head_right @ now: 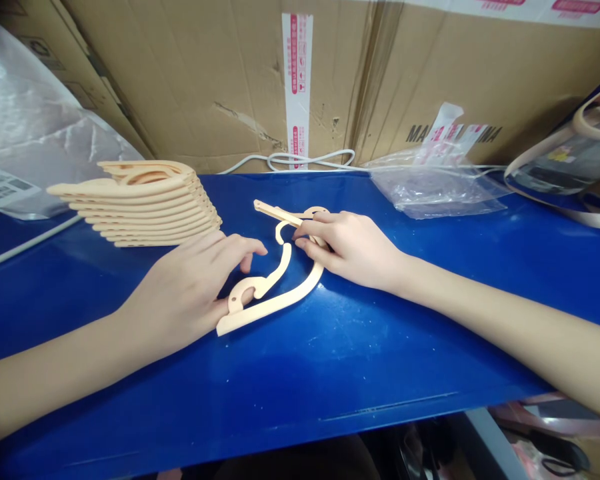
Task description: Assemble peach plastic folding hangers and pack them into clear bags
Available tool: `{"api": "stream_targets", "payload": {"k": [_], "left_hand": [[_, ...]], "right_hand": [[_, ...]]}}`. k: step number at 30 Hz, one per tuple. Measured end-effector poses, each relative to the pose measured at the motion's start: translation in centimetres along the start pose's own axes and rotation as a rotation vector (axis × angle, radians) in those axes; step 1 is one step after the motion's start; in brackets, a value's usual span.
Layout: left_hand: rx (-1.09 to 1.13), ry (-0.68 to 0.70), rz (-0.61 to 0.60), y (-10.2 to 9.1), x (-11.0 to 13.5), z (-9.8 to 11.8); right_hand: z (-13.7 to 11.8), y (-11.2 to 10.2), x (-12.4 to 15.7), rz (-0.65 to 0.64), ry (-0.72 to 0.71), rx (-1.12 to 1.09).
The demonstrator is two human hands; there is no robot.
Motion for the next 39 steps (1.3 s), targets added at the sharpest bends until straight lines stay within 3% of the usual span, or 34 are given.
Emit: {"api": "stream_targets", "payload": {"k": [8,19,27,39], "left_hand": [[0.258,-0.017,-0.092,0.8,0.2,-0.8],[0.200,-0.027,-0.152,1.0,-0.2,-1.3],[0.171,0.118,-0.215,0.7,0.0,-0.9],[0.290,0.176,-0.240,0.6,-0.2,-0.8]], "right_hand": [[0.2,0.1,-0.1,0.018,0.078,-0.009],[0.1,0.4,0.0,0.042,0.060,-0.018],[-0.1,0.3,0.0,0.026,-0.021,0.005],[-0.2,0.3,0.0,0.022,-0.019,0.023]]}}
Point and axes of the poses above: each hand's wrist, its own x-axis away from the middle knuckle, its own y-axis out of the palm, z = x × y, the point moved 2 cm from there along -x, towards the middle knuckle, and after that the axes turned 11 degrees about -y, right-handed, at the moved point
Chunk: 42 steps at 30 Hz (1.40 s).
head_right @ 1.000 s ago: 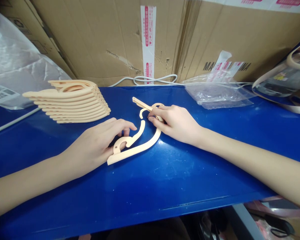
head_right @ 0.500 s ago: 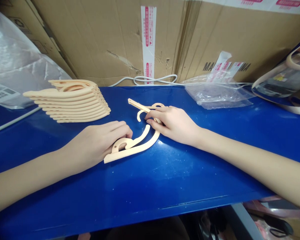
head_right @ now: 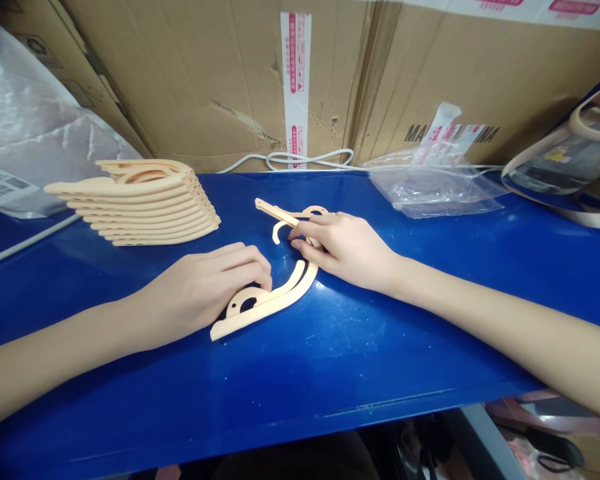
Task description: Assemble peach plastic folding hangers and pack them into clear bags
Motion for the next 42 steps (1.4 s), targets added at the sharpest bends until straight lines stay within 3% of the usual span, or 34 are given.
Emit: {"api": "stream_targets", "payload": {"k": [7,14,24,29,35,42], "left_hand": [[0.102,0.009,-0.032,-0.5,0.0,1.4],[0.010,0.047,-0.011,-0.3,0.1,1.6],[-0.247,-0.013,0.203,-0.6,-0.1,0.6],[-0.332,-0.120,0.271,-1.0,-0.2,0.2],[-0.147,-0.303,0.203,-0.7,-0.2,0.0],[-0.080,-0.451,0.235,-0.7,0.1,0.3]], "right_hand": [[-0.2,-0.2,-0.1,-0.007,0.019,0.013],[-0.1,-0.2,0.0,-0.043,0.000,-0.014],[0.2,-0.6,0.1,-0.110,-0.165,0.012],[-0.3,-0.7,0.1,-0.137,-0.197,0.012],[-0.7,-0.6,0.1,-0.163,-0.222,0.004],[-1.6,-0.5,0.3,-0.133,-0.266,-0.089]]}}
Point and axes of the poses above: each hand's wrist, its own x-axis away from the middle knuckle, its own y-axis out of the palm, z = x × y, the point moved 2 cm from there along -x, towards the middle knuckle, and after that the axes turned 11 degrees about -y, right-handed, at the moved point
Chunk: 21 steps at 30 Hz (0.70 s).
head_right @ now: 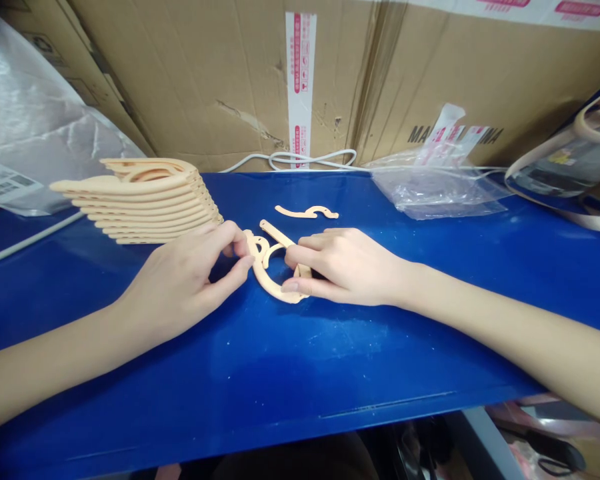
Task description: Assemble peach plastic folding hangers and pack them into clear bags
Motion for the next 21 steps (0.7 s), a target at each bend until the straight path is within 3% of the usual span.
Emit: {"api": "stream_targets", "payload": {"k": [4,8,12,14,17,21], "left_hand": [[0.009,-0.085,-0.024,0.2,0.0,-0.2],[0.081,-0.156,-0.075,0.5,0.1,-0.4],[0.114,-0.177,-0.118,0.4,0.1,-0.3],[0.112,-0.180,-0.130,0.3,0.0,-0.4],[0.080,-0.160,-0.130,-0.2,-0.3,-0.7],[0.012,-0.056,-0.120,-0.8,-0.7,-1.3]], "right_hand": [[-1.3,0.3,-0.3,0.024,-0.086,-0.025],[-2.7,0.6,-0.7,0.026,-0.175,0.088],[-2.4,0.0,-0.7,0.059,-0.176,0.101],[-1.0,-0.7,-0.4,0.122,-0.059,0.138],[2.1,-1.6,0.6,0.184,0.269,0.300],[5.1,-1.4,1.6,0.044,0.493,0.454]]}}
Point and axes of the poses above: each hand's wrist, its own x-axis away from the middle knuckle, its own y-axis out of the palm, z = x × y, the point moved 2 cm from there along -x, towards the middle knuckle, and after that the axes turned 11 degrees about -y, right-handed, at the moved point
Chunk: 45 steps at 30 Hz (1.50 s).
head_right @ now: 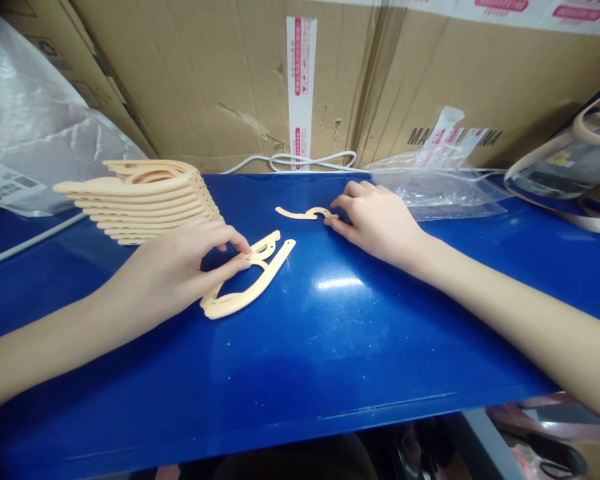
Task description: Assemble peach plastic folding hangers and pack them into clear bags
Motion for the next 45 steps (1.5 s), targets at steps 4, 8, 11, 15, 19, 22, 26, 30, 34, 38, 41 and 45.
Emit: {"api": "stream_targets", "payload": {"k": [4,8,11,15,19,22,26,30,34,38,41,45], "left_hand": [[-0.072,0.094,0.010,-0.2,-0.4,-0.6],[-0.127,0.144,0.043,-0.2,-0.6,-0.8],[-0.158,0.181,0.067,-0.3,-0.5,-0.7],[-0.196,0.237,0.096,-0.4,-0.3,-0.6],[-0.231,0.268,0.103,-0.5,-0.3,-0.3],[-0.261,0.245,0.073,-0.5,-0.4,-0.1],[-0.285,0.256,0.056,-0.6,-0.4,0.0],[-0.320,0.286,0.057,-0.6,-0.3,0.1],[-0.343,0.286,0.058,-0.5,-0.4,0.2],[-0.389,0.251,0.082,-0.2,-0.3,0.2],[-0.430,0.240,0.133,-0.1,-0.1,0.2],[-0.447,0.233,0.178,-0.1,0.1,0.5]], "right_hand": [[0.8,0.6,-0.1,-0.024,0.018,-0.049],[1.6,0.7,-0.2,0.007,0.102,-0.294],[1.8,0.4,-0.4,0.060,0.221,-0.499],[1.5,-0.6,-0.6,0.326,0.357,-0.833],[1.1,-1.6,-0.5,0.507,0.370,-1.135],[0.5,-1.8,-0.5,0.362,0.321,-1.194],[-1.3,-1.8,-0.3,0.146,0.093,-0.947],[-3.9,-1.8,0.2,-0.037,-0.201,-0.594],[-5.1,-1.9,0.6,-0.121,-0.250,-0.460],[-5.2,-2.2,0.6,-0.122,-0.331,-0.577],[-5.1,-2.4,0.6,-0.140,-0.352,-0.666],[-4.6,-2.5,0.4,-0.090,-0.328,-0.694]]}}
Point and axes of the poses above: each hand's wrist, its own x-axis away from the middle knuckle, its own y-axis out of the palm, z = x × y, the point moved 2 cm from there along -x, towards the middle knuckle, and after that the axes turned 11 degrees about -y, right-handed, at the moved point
